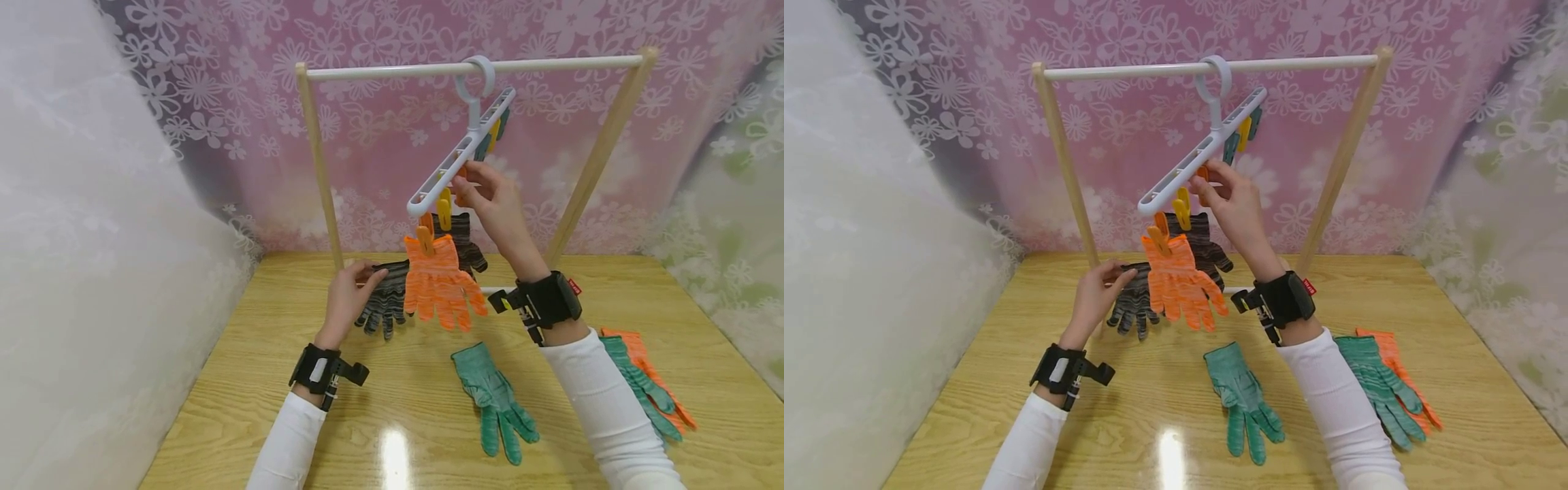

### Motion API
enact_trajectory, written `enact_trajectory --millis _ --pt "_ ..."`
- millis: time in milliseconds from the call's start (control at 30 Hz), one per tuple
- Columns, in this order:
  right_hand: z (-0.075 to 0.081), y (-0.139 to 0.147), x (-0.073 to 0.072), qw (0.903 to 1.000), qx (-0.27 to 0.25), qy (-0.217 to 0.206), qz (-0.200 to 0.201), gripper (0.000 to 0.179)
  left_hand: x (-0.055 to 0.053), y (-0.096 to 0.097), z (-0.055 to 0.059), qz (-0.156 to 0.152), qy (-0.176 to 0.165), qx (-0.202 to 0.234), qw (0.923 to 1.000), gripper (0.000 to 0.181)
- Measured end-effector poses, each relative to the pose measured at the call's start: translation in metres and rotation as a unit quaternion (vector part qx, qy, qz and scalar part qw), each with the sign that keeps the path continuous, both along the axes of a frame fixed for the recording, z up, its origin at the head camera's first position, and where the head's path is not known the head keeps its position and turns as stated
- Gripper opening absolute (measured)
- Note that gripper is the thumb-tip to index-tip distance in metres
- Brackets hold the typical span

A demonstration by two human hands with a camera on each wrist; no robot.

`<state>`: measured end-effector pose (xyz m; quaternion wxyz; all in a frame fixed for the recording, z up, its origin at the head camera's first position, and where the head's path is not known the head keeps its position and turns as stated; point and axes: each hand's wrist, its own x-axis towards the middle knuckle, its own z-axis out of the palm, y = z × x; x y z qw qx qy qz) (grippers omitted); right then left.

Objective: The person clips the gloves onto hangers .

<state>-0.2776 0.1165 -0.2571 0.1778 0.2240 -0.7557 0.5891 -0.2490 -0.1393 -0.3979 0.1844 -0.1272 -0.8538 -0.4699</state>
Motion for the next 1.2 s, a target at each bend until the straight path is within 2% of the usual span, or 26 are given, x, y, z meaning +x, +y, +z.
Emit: enact_trajectory --millis 133,400,633,967,1200 --pt "0.001 0.001 0.000 1.0000 0.009 -0.001 -0.003 0.041 -0.001 0.002 0.002 0.002 -0.002 0.004 1.0000 0.027" --pt "0.000 0.002 0.002 1.0000 -0.003 -0.005 -0.002 0.040 -0.005 0.006 0.010 0.000 0.012 -0.018 0.9998 0.029" --pt "-0.001 0.001 0.000 1.0000 0.001 -0.003 -0.003 0.040 -0.009 0.008 0.018 0.001 0.001 -0.026 0.9997 0.035" --pt "-0.002 0.001 -0.001 1.0000 -0.005 -0.005 0.002 0.040 -0.018 0.013 0.031 -0.026 0.029 -0.039 0.9985 0.027" --pt "-0.001 0.001 -0.001 0.9999 -0.007 -0.007 0.005 0.040 -0.024 0.018 0.036 -0.044 0.029 -0.033 0.9981 0.027"
